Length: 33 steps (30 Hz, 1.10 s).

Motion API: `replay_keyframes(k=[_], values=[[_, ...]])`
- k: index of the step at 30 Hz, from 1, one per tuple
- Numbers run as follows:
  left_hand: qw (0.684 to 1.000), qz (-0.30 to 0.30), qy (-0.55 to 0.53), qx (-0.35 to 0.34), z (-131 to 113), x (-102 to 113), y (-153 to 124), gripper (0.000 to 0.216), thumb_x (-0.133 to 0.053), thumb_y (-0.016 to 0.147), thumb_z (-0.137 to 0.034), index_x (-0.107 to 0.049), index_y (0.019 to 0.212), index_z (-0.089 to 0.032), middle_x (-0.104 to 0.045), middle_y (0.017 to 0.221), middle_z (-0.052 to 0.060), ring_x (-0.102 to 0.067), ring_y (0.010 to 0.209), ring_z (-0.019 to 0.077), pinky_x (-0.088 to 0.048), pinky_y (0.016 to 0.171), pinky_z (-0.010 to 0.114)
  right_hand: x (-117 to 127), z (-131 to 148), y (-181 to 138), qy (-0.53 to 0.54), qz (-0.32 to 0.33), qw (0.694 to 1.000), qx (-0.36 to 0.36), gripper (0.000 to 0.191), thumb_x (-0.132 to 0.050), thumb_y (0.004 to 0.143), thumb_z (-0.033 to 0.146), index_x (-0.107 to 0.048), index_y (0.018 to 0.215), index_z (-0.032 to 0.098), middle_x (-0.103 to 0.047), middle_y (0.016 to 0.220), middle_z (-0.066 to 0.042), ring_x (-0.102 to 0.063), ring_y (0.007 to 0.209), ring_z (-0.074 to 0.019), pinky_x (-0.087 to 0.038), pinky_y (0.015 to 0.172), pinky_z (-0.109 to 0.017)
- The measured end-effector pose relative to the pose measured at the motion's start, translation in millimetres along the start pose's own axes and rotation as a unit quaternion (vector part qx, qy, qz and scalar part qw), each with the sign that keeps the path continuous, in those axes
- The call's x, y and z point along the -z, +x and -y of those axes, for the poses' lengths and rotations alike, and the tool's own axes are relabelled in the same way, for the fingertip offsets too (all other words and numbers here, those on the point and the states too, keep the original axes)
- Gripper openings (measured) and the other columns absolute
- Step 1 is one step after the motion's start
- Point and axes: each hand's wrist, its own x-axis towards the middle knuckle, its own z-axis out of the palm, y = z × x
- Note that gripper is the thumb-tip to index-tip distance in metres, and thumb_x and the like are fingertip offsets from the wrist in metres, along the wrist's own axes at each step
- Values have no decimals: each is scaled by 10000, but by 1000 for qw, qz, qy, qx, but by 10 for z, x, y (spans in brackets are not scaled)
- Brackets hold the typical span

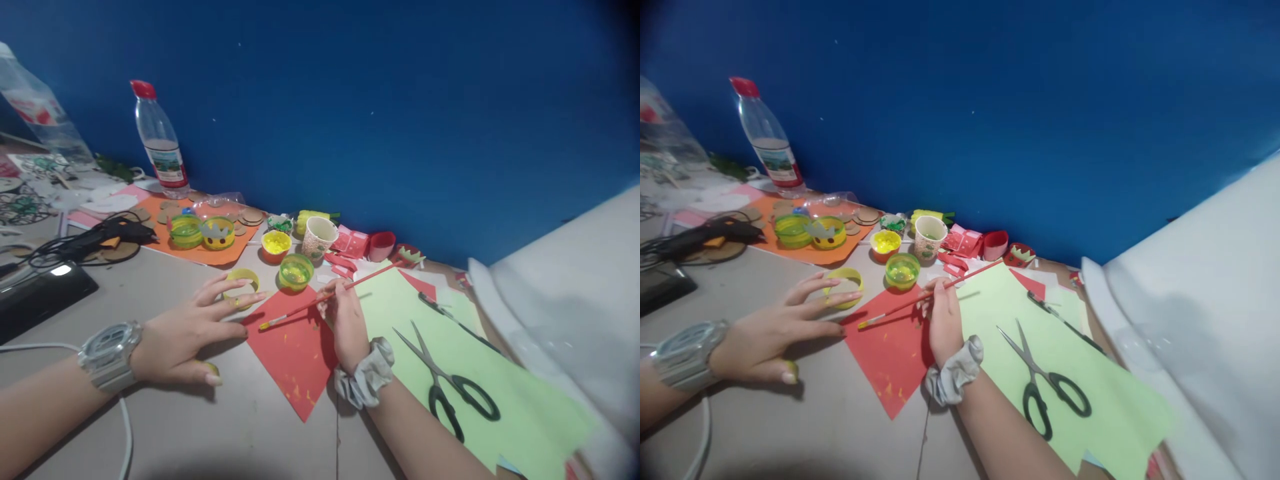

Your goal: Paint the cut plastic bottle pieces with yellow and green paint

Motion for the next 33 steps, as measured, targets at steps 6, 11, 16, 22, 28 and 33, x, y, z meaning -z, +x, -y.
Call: replay_keyframes(k=[6, 11, 16, 22, 28, 33], values=[[1000, 11, -1, 0, -5, 5, 9, 674, -304, 868, -767, -649, 1137, -254, -420, 1535, 75, -285, 1425, 343, -115, 1197, 535, 1, -10, 1, -37, 10, 999, 1, 295, -522, 895, 496, -557, 834, 209, -566, 628, 37, -492, 500, -111, -429, 463, -224], [1000, 15, -1, 4, -5, 17, 7, 660, -307, 866, -769, -651, 1107, -259, -437, 1525, 56, -263, 1429, 347, -148, 1183, 528, 20, -45, 0, -71, 18, 997, 13, 257, -479, 920, 451, -553, 860, 212, -593, 666, 30, -488, 491, -108, -420, 461, -232], [1000, 22, 1, 3, -10, 21, 9, 648, -333, 865, -762, -638, 1119, -251, -417, 1538, 61, -253, 1436, 346, -144, 1186, 520, 16, -34, -16, -94, 18, 995, 36, 242, -444, 942, 417, -544, 854, 216, -587, 675, 29, -484, 496, -106, -420, 481, -235], [1000, 14, -10, -1, -18, 33, 34, 617, -357, 873, -744, -632, 1094, -238, -455, 1509, 69, -275, 1419, 338, -160, 1191, 512, 17, -11, -21, -101, 3, 993, 58, 232, -457, 937, 413, -526, 831, 219, -548, 627, 41, -457, 477, -106, -383, 453, -231], [997, 61, -8, -36, 39, 65, 35, 620, -469, 846, -720, -590, 1173, -208, -386, 1548, 111, -224, 1428, 371, -102, 1197, 544, 36, 3, 11, -78, -14, 995, 62, 243, -493, 921, 440, -504, 821, 219, -515, 600, 54, -415, 450, -95, -338, 415, -217], [998, 56, -16, -20, 51, 52, 13, 627, -469, 837, -731, -590, 1181, -221, -376, 1555, 99, -221, 1432, 379, -97, 1198, 549, 56, 30, 77, -33, -62, 995, 75, 255, -428, 936, 463, -446, 815, 239, -487, 615, 62, -450, 479, -96, -383, 461, -214]])
